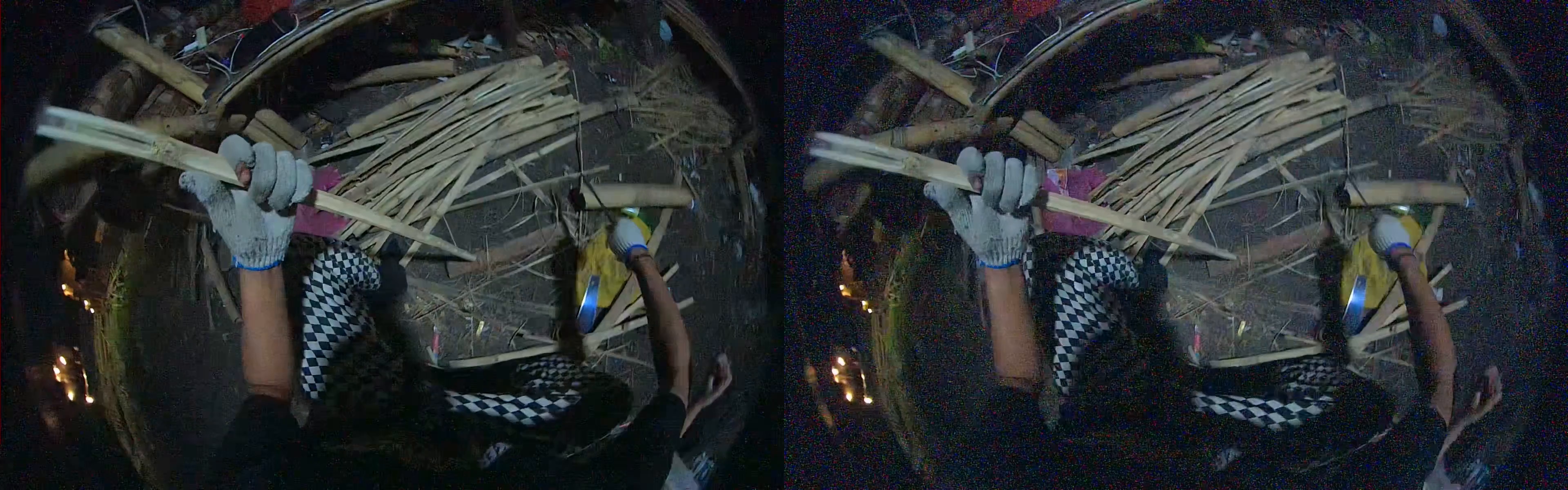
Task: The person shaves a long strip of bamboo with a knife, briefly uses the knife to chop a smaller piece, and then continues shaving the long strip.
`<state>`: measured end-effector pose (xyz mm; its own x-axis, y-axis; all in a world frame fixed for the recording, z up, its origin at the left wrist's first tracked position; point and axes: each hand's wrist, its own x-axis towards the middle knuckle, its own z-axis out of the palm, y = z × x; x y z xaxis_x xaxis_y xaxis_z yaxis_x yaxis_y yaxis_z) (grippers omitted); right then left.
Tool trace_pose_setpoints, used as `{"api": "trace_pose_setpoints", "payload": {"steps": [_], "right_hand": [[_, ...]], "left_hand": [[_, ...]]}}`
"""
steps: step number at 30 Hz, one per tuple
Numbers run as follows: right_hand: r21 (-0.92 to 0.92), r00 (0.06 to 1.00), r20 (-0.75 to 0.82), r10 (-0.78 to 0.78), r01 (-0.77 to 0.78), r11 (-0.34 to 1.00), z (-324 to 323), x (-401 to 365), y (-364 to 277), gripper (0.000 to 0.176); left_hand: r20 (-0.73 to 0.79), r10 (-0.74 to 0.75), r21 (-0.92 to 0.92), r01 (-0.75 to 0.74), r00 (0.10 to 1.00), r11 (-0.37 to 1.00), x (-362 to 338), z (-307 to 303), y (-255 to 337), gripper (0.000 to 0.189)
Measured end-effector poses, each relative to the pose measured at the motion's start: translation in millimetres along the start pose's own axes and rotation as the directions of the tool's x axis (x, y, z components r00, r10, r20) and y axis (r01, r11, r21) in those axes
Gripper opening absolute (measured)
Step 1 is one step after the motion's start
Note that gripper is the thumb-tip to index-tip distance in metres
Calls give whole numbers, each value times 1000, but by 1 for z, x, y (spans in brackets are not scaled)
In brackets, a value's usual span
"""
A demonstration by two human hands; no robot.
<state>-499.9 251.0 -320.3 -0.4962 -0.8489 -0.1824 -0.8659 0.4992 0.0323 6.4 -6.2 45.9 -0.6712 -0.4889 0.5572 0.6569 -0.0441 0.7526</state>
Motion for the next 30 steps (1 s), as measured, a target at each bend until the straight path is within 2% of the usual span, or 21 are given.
{"api": "trace_pose_setpoints", "payload": {"steps": [2,4,6,7,9,14,16,17,20,22,25,27,30], "right_hand": [[-32,986,-167,-25,20,999,-2,-7,49,25],[47,961,-175,213,-208,977,-47,-27,49,23],[22,932,-265,247,-250,968,-27,-18,101,22],[49,892,-309,330,-332,942,-52,-31,95,21],[-67,868,-383,316,-367,928,-39,-25,143,19],[-161,831,-420,364,-463,872,-50,-28,176,19],[-346,786,-602,142,-417,841,-51,-31,188,22],[-399,844,-488,223,-443,803,-56,-29,191,26],[-405,835,-522,175,-423,810,-61,-30,192,18],[-459,857,-470,211,-441,771,-63,-28,193,20],[-411,821,-521,232,-480,775,-58,-25,196,22],[-377,760,-614,215,-521,766,-48,-22,206,26],[-349,736,-632,241,-548,760,-51,-22,205,24]], "left_hand": [[-2,15,-13,-15,1000,1000,3,-1,0,46],[-7,-6,4,6,1000,1000,3,-4,-2,45],[-17,1,20,-1,1000,1000,4,-3,-3,44],[-24,-2,29,3,1000,1000,5,-2,-3,44],[-36,2,33,-1,999,999,6,0,-3,44],[-62,-2,33,4,998,999,3,0,0,44],[-49,-6,44,9,999,999,3,0,2,44],[-38,-14,50,16,999,999,2,-1,2,44],[-39,-24,34,25,999,999,3,-3,3,45],[-67,-26,44,29,997,999,1,-1,3,45],[-82,-21,57,26,996,998,2,-1,3,45],[-77,-19,58,24,997,998,2,-2,4,46],[-68,-15,47,18,998,999,0,-6,4,46]]}}
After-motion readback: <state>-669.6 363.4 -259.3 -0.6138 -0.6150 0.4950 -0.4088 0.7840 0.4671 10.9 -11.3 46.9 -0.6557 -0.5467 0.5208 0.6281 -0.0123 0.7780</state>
